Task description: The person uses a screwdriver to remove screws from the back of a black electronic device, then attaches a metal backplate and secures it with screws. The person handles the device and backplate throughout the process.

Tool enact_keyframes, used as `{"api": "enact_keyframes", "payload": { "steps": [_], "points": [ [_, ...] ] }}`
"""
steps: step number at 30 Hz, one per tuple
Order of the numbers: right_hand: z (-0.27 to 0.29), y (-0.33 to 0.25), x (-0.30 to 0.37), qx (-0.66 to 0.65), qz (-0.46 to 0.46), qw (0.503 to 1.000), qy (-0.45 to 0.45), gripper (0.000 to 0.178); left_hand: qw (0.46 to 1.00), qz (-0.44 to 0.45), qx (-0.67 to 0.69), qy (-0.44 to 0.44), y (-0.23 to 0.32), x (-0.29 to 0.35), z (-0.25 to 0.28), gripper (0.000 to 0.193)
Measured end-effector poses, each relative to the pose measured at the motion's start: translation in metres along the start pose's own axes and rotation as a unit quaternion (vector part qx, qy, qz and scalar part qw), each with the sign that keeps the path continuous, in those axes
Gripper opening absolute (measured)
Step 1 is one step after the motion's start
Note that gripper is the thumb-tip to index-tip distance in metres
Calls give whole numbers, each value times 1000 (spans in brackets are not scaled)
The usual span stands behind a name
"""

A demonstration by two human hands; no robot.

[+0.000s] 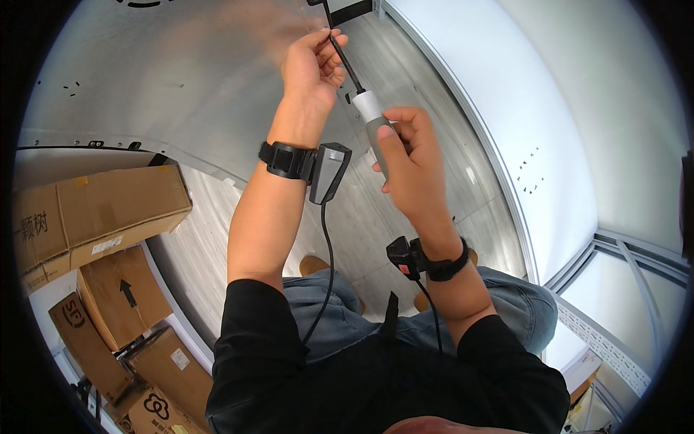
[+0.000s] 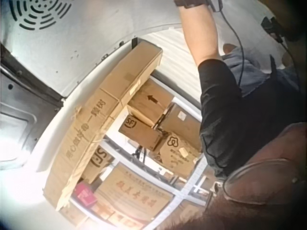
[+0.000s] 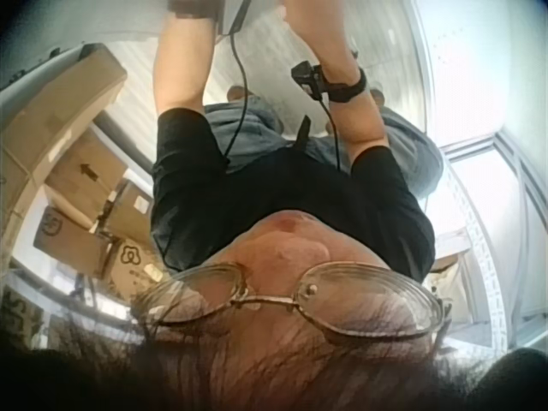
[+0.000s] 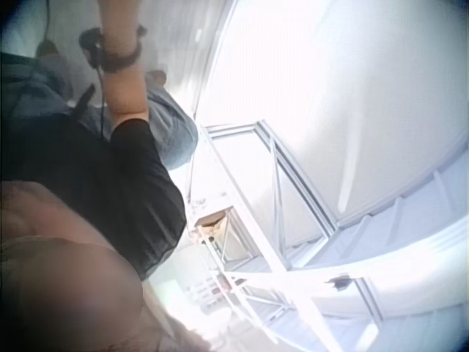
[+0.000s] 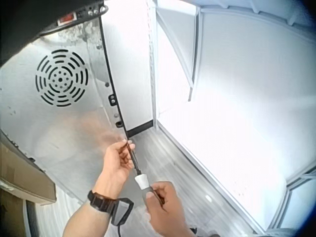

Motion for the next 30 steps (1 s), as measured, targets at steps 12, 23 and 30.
{"api": "enact_keyframes", "payload": {
  "steps": [12,23,30],
  "points": [
    [20,10,1,-4,-8,1000,-17,23,999,-26,-37,-2,-6,5,0,15],
    [64,23,4,-79,-31,996,33,27,983,-17,-176,-48,-45,17,-23,21],
    [139,71,52,-104,-45,976,188,34,931,96,-288,-200,-167,9,-69,19]
  ]
}}
Point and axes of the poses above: each hand's wrist, its own x-axis away from the middle knuckle, its own z-axis out of the back of the hand, y = z × x, the point moved 2 cm from there along -x, towards the middle knuckle, and after that the axes turned 12 degrees about -y, right-handed, at the moved point
